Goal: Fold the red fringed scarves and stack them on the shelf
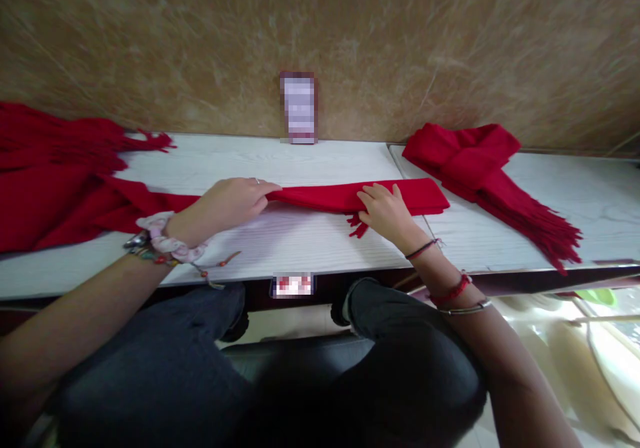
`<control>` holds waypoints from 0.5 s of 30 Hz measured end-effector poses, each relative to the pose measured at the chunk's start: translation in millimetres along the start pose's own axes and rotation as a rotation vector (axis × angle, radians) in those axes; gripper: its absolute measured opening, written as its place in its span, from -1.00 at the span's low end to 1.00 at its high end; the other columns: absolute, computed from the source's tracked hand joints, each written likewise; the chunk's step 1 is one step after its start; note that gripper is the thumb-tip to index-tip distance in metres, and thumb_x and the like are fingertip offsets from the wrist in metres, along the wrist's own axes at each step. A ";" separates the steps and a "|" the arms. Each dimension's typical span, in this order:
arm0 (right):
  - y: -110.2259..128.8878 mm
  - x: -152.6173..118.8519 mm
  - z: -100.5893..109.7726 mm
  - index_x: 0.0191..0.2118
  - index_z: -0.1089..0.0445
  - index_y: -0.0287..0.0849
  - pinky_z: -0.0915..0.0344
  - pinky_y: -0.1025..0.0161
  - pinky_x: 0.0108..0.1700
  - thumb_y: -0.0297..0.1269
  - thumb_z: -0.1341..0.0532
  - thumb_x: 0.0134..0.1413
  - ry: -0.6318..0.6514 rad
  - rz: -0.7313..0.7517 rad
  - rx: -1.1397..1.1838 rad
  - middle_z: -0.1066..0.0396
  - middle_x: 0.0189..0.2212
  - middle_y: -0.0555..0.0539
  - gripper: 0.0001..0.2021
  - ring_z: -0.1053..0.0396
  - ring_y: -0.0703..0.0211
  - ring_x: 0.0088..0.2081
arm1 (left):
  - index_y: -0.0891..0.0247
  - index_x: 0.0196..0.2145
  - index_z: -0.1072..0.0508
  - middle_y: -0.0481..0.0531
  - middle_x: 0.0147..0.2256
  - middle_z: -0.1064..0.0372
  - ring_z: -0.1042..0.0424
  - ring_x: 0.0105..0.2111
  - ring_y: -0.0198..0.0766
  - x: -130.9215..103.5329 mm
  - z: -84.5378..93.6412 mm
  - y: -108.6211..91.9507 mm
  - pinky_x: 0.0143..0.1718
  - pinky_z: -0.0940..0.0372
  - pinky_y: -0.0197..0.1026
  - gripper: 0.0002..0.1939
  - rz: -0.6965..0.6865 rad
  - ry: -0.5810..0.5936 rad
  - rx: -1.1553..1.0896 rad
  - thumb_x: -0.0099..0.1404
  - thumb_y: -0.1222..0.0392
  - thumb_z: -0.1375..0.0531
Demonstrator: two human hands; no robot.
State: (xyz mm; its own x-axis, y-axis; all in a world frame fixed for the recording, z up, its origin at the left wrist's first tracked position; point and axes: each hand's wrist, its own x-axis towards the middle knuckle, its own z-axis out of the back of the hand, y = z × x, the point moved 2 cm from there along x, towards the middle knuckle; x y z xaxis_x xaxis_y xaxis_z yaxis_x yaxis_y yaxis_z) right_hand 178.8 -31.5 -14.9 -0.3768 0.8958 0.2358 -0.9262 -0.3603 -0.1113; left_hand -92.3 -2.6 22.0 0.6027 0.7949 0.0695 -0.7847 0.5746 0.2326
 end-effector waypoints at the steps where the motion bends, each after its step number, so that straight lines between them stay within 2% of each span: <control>1: 6.0 0.8 0.3 0.06 -0.34 -0.35 -0.11 -0.25 0.10 -0.39 -0.11 0.08 -0.012 0.006 -0.032 -0.30 0.09 -0.33 -0.60 -0.22 -0.21 0.12 | 0.28 0.01 -0.40 0.12 -0.11 -0.46 -0.44 -0.14 -0.14 0.0 -0.6 0.7 -0.22 -0.28 -0.16 -0.59 0.008 -0.006 -0.007 0.30 0.30 0.09; 5: 19.3 0.9 -1.3 0.04 -0.35 -0.35 -0.11 -0.18 0.10 -0.49 -0.03 0.11 -0.087 -0.021 -0.111 -0.37 0.03 -0.31 -0.61 -0.29 -0.14 0.06 | 0.29 0.01 -0.40 0.12 -0.10 -0.45 -0.44 -0.12 -0.13 0.7 -1.2 -0.3 -0.19 -0.29 -0.15 -0.58 0.027 -0.020 -0.050 0.28 0.33 0.09; 8: 19.7 0.0 -5.1 0.00 -0.37 -0.38 -0.19 -0.11 0.05 -0.46 -0.04 0.12 -0.119 -0.058 -0.128 -0.41 -0.02 -0.33 -0.65 -0.34 -0.13 0.01 | 0.27 0.02 -0.39 0.10 -0.08 -0.45 -0.44 -0.12 -0.13 2.1 -2.1 -0.3 -0.17 -0.30 -0.12 -0.57 0.058 -0.051 -0.083 0.28 0.33 0.09; 13: 5.9 -2.1 -0.9 0.00 -0.35 -0.37 -0.34 0.11 -0.13 -0.48 0.03 0.16 -0.169 -0.116 -0.077 -0.45 -0.08 -0.31 -0.65 -0.43 -0.03 -0.12 | 0.28 0.03 -0.39 0.10 -0.08 -0.45 -0.44 -0.12 -0.15 2.6 0.3 4.2 -0.13 -0.30 -0.12 -0.58 0.121 -0.152 -0.116 0.29 0.32 0.08; 15: -2.8 -5.3 3.2 0.05 -0.32 -0.35 -0.37 0.14 -0.19 -0.45 0.07 0.19 -0.196 -0.165 -0.033 -0.47 -0.11 -0.28 -0.62 -0.45 0.00 -0.17 | 0.29 0.04 -0.38 0.12 -0.10 -0.46 -0.45 -0.13 -0.15 0.4 -1.5 3.1 -0.12 -0.30 -0.12 -0.58 0.071 -0.099 -0.103 0.30 0.32 0.08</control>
State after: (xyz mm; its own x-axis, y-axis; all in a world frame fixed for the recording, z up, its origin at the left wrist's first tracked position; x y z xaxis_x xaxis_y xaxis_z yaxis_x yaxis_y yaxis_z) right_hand 183.4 -36.1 -12.7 -0.2194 0.8731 0.4354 -0.9756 -0.2021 -0.0863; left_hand -94.7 -0.3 21.3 0.5523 0.8141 0.1792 -0.8336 0.5383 0.1237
